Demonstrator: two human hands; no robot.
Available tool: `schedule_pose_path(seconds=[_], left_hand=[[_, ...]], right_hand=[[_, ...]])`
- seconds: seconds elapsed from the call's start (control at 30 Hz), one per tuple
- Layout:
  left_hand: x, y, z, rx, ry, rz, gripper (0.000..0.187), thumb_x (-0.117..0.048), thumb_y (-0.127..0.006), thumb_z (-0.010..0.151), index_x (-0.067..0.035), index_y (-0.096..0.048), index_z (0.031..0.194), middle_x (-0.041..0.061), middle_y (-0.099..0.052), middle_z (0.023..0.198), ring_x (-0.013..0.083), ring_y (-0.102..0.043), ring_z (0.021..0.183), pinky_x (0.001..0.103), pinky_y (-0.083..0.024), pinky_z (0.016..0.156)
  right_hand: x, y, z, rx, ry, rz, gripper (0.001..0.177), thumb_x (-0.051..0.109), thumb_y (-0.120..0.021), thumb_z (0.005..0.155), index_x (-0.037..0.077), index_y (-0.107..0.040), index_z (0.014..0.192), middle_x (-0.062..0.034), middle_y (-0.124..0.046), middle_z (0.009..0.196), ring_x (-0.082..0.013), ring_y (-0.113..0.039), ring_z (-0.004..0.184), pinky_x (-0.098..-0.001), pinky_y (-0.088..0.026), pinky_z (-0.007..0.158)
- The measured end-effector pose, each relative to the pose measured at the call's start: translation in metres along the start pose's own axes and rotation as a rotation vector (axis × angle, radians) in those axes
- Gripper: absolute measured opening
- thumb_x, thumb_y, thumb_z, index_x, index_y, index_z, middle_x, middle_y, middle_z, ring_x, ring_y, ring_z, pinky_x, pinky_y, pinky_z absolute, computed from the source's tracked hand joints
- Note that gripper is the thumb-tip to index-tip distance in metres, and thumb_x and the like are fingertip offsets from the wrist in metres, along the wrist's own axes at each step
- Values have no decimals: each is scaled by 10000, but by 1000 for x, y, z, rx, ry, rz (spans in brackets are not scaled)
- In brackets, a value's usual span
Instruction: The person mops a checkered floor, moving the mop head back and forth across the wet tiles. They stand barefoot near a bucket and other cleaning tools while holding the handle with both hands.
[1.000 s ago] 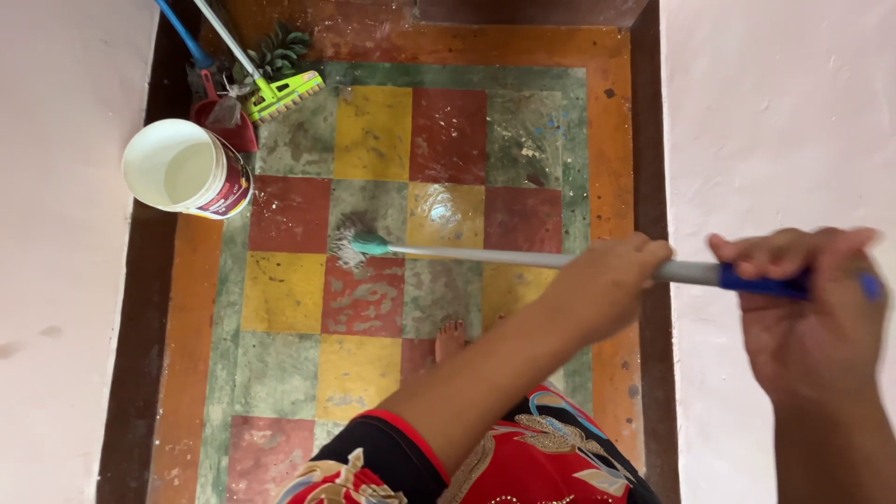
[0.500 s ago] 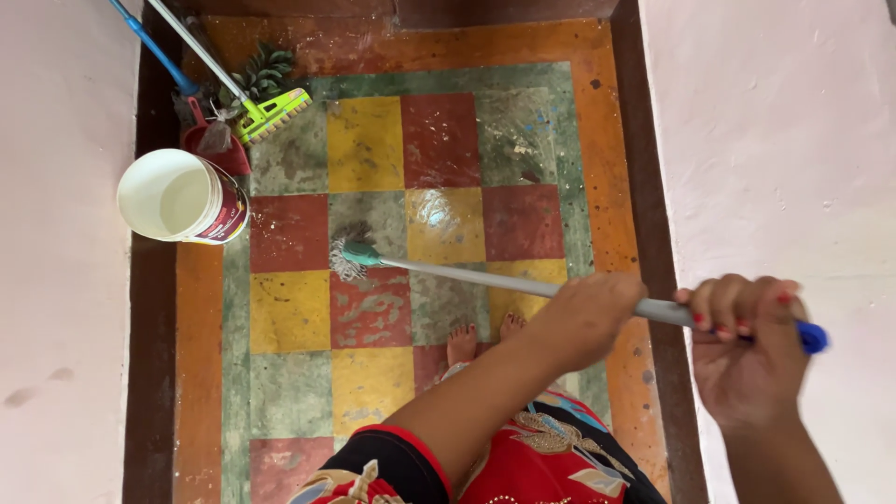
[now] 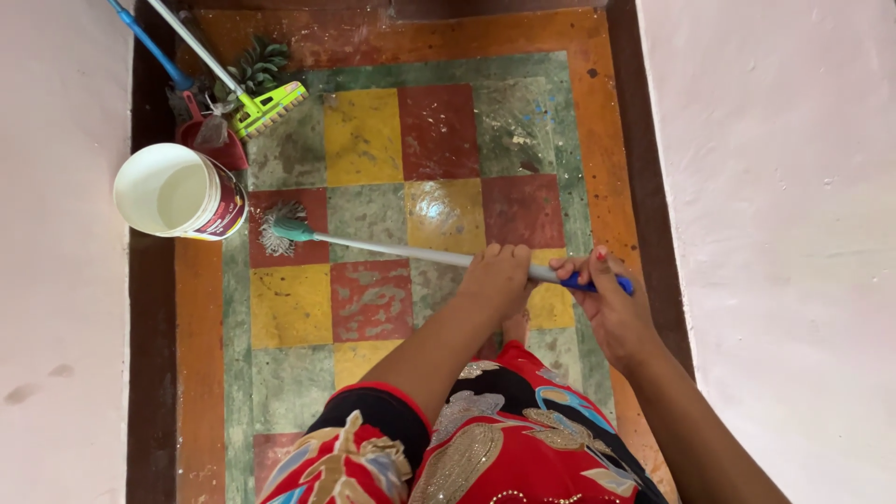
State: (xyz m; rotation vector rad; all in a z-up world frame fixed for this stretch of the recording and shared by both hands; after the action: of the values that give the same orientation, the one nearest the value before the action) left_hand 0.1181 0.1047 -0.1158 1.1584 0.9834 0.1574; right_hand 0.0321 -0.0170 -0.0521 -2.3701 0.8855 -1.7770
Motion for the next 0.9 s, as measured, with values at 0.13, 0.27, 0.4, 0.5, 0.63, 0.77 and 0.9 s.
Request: schedule_pose_path(seconds=[0.13,0.27,0.4,0.5,0.63,0.77,0.9], left_hand=[[-17,19,1,-17,-16,-19,358,-353,-756,844,-93,-577,1012,104,-670,1019,336,-620,1020,480,-486,870],[-57,53,3,-57,-63,-128,341,-375,-757,859,-93,-604,974,111,-688,991,338,-634,993,492,-500,835],[-101,82,1,-22,-128,-200,325,-371,-751,882,-92,-609,971,115,-695,959,332,-651,953,483,-507,814],[-119,94,-10,-106,-241,-280,296,-270,-729,888,-71,-585,1054,120,-665,974,333,-642,955,458,-505,846],[-122,102,-28,-150,-309,-407,252,-156,-694,912,-60,-557,1101,124,-632,998,339,-622,950,456,-489,864],[-113,94,-36,-123,-296,-430,200,-132,-686,914,-72,-535,1030,125,-613,982,355,-607,940,481,-469,852],[-89,68,-24,-97,-273,-382,204,-155,-699,907,-78,-530,991,129,-607,956,369,-604,927,489,-462,834]], right_hand=[[28,-8,-11,30,68,-13,392,386,-511,1088,63,-516,866,-128,-665,965,-291,-638,1168,-446,-487,1125],[71,-1,-30,-59,109,-168,395,377,-503,1084,66,-513,841,-129,-667,914,-317,-679,1136,-471,-515,1090],[114,0,-62,-31,201,-231,410,350,-495,1145,48,-531,870,-134,-632,906,-347,-682,1118,-512,-505,1083],[127,-7,-78,-17,277,-238,411,338,-484,1177,60,-524,877,-132,-624,845,-338,-677,1112,-527,-489,1123],[114,-10,-82,92,343,-91,455,316,-497,1208,64,-515,830,-109,-603,800,-270,-654,988,-535,-458,1257],[93,-14,-83,183,308,15,486,285,-529,1217,65,-522,783,-86,-578,774,-233,-619,939,-514,-399,1303],[69,-5,-62,108,251,4,413,278,-483,1178,45,-542,843,-79,-570,826,-234,-606,963,-513,-394,1259]])
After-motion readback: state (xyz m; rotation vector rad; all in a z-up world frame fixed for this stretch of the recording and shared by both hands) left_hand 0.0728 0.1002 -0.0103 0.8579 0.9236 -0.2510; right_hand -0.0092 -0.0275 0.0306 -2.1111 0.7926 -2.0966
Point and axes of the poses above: each hand's wrist, its own z-axis towards the middle knuckle, its own y-axis out of the back of the hand, x = y × z, the point moved 7 cm from there along z, towards the middle knuckle
